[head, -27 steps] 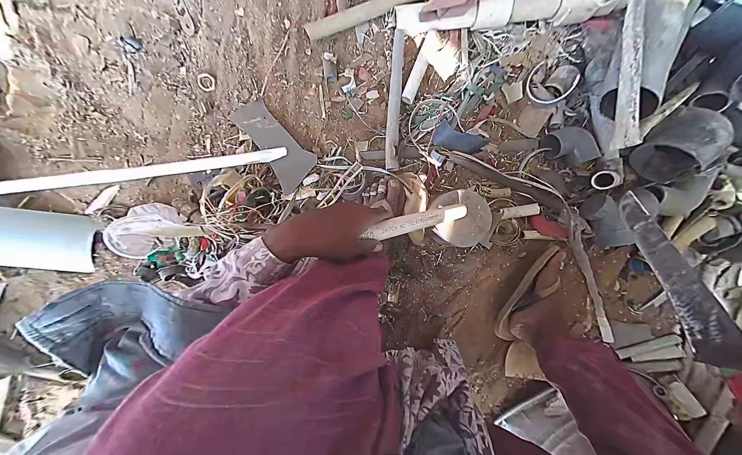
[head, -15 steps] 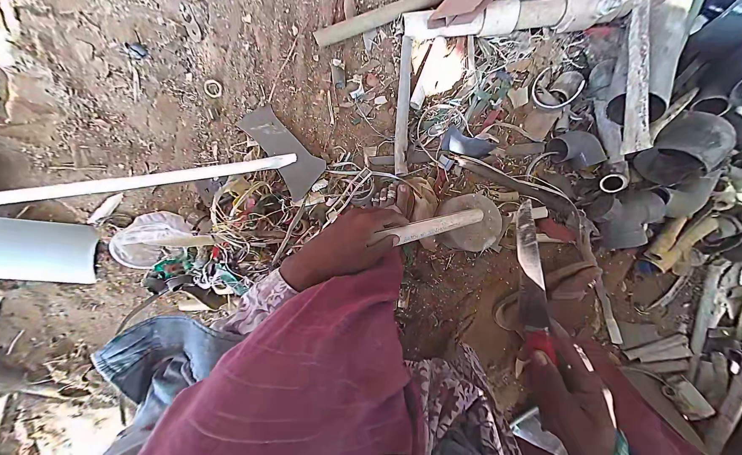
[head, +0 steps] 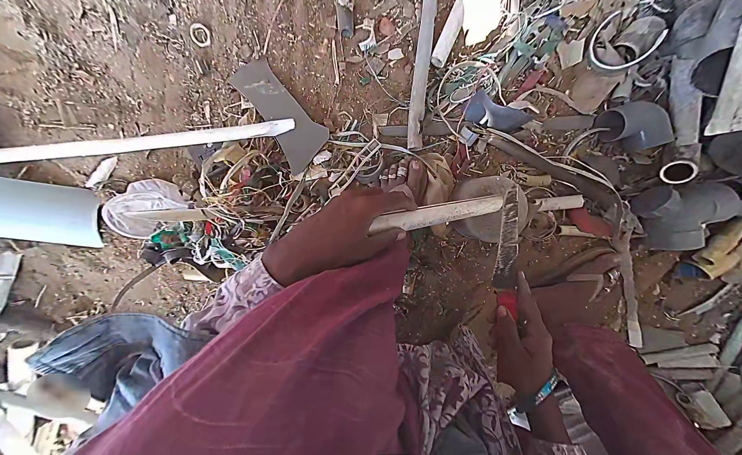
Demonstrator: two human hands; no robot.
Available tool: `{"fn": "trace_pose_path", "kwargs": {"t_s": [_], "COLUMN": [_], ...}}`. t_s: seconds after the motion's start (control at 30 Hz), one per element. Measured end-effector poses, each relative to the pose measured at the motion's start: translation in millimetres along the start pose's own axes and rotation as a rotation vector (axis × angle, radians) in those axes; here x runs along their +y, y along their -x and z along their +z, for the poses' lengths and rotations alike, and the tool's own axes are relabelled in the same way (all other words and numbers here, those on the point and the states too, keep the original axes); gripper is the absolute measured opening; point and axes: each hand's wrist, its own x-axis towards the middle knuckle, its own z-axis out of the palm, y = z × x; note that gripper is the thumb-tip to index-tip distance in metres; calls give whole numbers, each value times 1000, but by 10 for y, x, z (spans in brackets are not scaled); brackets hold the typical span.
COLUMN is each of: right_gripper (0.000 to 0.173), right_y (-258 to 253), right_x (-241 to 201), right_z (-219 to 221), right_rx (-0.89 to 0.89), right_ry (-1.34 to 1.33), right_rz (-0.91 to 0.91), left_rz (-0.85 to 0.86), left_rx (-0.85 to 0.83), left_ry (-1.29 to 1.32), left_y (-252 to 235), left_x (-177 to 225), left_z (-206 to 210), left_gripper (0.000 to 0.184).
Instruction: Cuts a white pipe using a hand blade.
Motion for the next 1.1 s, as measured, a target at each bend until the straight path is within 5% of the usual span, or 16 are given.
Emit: {"fn": "trace_pose_path", "kwargs": {"t_s": [0.53, 0.67, 0.83, 1.0, 1.1], "right_gripper": [56, 60, 55, 59, 56], "right_y": [275, 104, 248, 29, 125], "right_x": [-310, -194, -365, -174, -276], "right_z": [166, 58, 170, 28, 106], "right_rx": [-129, -26, -96, -12, -116], "right_ry": [-120, -46, -14, 46, 13], "right_rz": [-146, 22, -128, 31, -119], "left_rz": [12, 24, 1, 35, 31], "left_rx": [53, 56, 49, 66, 68], "left_ry": [-81, -77, -77, -78, -87], "left_y": [-46, -44, -56, -32, -45], "left_x": [54, 53, 65, 29, 28], "left_z": [-5, -2, -10, 4, 0], "left_gripper": [33, 34, 35, 34, 34]}}
